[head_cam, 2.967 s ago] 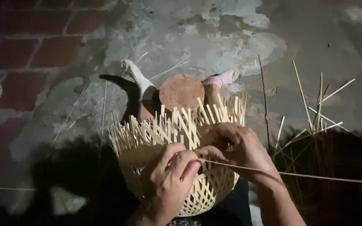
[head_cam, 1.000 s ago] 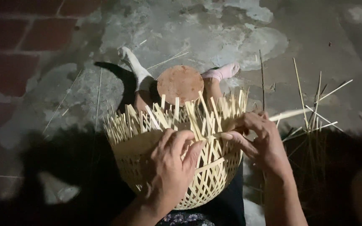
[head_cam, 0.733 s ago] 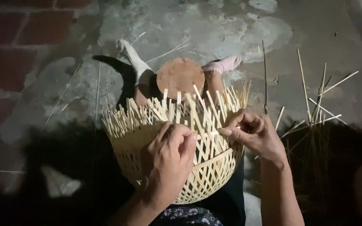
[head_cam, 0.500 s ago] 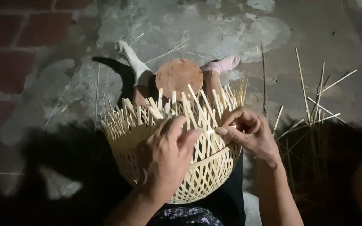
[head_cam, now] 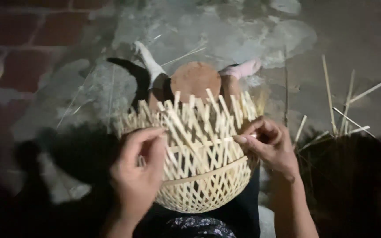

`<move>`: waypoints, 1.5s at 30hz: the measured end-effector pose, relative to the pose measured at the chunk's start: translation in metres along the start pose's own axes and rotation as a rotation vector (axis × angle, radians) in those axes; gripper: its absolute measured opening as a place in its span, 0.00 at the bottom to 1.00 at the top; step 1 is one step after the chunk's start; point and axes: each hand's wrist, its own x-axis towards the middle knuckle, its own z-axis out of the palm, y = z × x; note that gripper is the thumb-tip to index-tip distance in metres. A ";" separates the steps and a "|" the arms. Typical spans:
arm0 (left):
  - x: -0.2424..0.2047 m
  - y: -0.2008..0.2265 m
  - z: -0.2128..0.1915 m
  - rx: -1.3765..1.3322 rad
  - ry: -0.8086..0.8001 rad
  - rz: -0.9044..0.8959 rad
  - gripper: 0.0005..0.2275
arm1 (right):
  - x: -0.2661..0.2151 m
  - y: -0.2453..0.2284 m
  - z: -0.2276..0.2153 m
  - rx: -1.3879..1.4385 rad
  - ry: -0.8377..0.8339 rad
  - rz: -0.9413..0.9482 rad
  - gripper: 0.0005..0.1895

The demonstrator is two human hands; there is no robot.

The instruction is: Weave a bamboo basket by interlacing thin strips of bamboo.

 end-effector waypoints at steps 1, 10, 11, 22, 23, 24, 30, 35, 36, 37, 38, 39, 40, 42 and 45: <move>0.000 0.001 -0.012 0.012 0.014 -0.008 0.10 | 0.000 0.002 0.000 0.006 -0.019 0.002 0.06; -0.003 -0.025 -0.033 0.117 0.010 0.013 0.05 | -0.001 0.009 0.002 -0.108 -0.004 -0.103 0.05; 0.000 -0.027 -0.029 0.115 0.010 0.059 0.05 | -0.002 0.007 0.004 -0.072 0.039 -0.054 0.04; 0.007 -0.040 -0.026 0.053 -0.096 0.067 0.07 | -0.001 0.023 -0.005 -0.107 0.000 -0.190 0.05; 0.007 -0.041 -0.024 0.133 -0.077 0.138 0.10 | -0.001 0.024 -0.006 -0.151 0.023 -0.190 0.05; 0.008 -0.042 -0.022 0.212 -0.061 0.208 0.13 | -0.002 0.025 -0.007 -0.193 0.049 -0.189 0.05; 0.019 -0.033 -0.031 0.106 -0.154 0.172 0.17 | -0.004 0.019 -0.001 -0.197 0.111 -0.099 0.05; 0.022 -0.045 -0.008 -0.020 -0.187 0.000 0.23 | 0.000 0.026 -0.009 -0.127 0.040 -0.150 0.04; 0.023 -0.049 -0.005 -0.074 -0.291 -0.241 0.27 | 0.001 0.029 -0.012 -0.124 0.019 -0.162 0.03; 0.020 -0.060 -0.006 -0.075 -0.292 -0.241 0.27 | 0.002 0.028 -0.010 -0.124 0.020 -0.161 0.03; 0.017 -0.071 -0.008 -0.185 -0.262 -0.170 0.16 | 0.002 0.026 -0.008 -0.108 0.008 -0.174 0.03; 0.015 -0.081 -0.008 -0.296 -0.232 -0.099 0.05 | 0.001 0.025 -0.007 -0.092 -0.004 -0.188 0.03; 0.014 -0.081 -0.012 -0.294 -0.240 -0.100 0.05 | 0.000 0.021 -0.004 -0.090 0.003 -0.185 0.03; 0.014 -0.080 -0.020 -0.682 -0.231 0.136 0.04 | 0.000 0.014 0.001 -0.099 0.017 -0.156 0.05; 0.017 -0.040 -0.023 -0.242 -0.180 0.321 0.03 | 0.000 0.009 0.004 -0.100 0.038 -0.095 0.05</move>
